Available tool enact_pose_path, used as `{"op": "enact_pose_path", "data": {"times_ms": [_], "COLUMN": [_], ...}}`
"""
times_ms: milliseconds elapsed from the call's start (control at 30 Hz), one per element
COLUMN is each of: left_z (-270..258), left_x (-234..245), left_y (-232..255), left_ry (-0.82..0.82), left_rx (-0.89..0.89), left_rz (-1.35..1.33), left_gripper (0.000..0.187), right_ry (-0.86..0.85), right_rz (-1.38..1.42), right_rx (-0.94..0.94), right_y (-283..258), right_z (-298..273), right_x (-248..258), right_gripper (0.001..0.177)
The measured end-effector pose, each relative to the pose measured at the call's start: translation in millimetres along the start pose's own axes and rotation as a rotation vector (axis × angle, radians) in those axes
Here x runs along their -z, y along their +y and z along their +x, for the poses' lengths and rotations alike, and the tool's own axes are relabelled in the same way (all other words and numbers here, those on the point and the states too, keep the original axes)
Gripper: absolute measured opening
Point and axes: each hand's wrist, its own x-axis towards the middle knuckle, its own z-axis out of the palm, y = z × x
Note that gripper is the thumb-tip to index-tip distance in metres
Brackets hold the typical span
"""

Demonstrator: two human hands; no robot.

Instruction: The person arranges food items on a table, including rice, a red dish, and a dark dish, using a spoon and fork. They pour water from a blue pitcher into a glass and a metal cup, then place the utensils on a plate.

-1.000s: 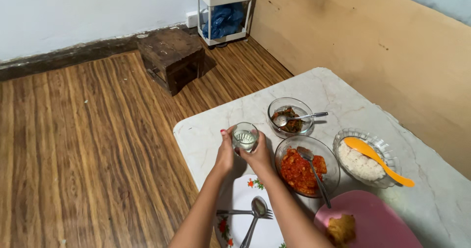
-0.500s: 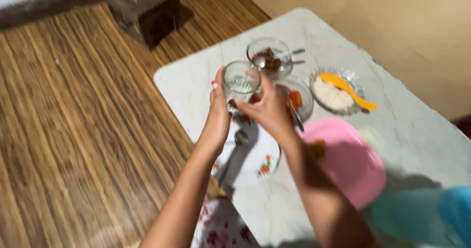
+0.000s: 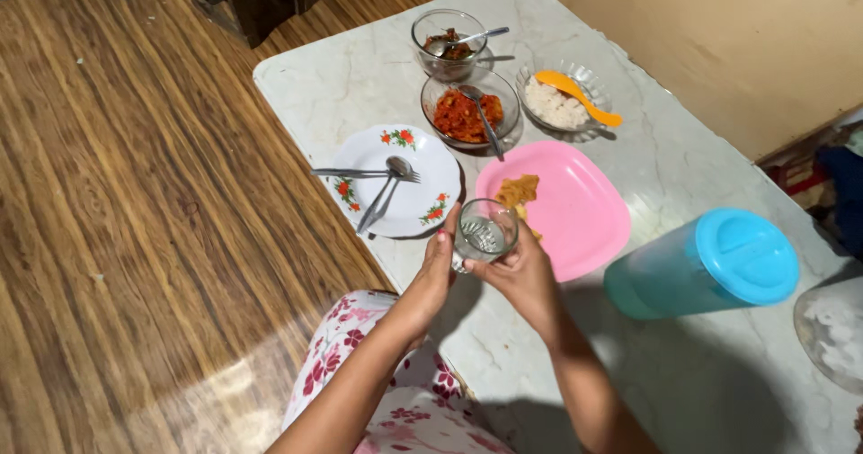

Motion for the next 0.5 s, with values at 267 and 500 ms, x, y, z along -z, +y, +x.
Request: {"op": "enact_pose_path", "data": {"times_ms": [267, 500], "left_z": [12, 28], "left_x": [-4, 1], "left_y": [-52, -88], "left_ry": [-0.021, -0.091], "left_rx": [0.052, -0.062], "left_rz": [-0.071, -0.249], "left_gripper": [0.085, 0.088], "right_ry": [0.124, 0.148], "right_rz": [0.006, -0.024], "right_rx": [-0.004, -0.034], "right_y": [54, 65], "right_z": [-17, -15], "right_x": [0, -2], "right_gripper": [0.079, 0.083]}}
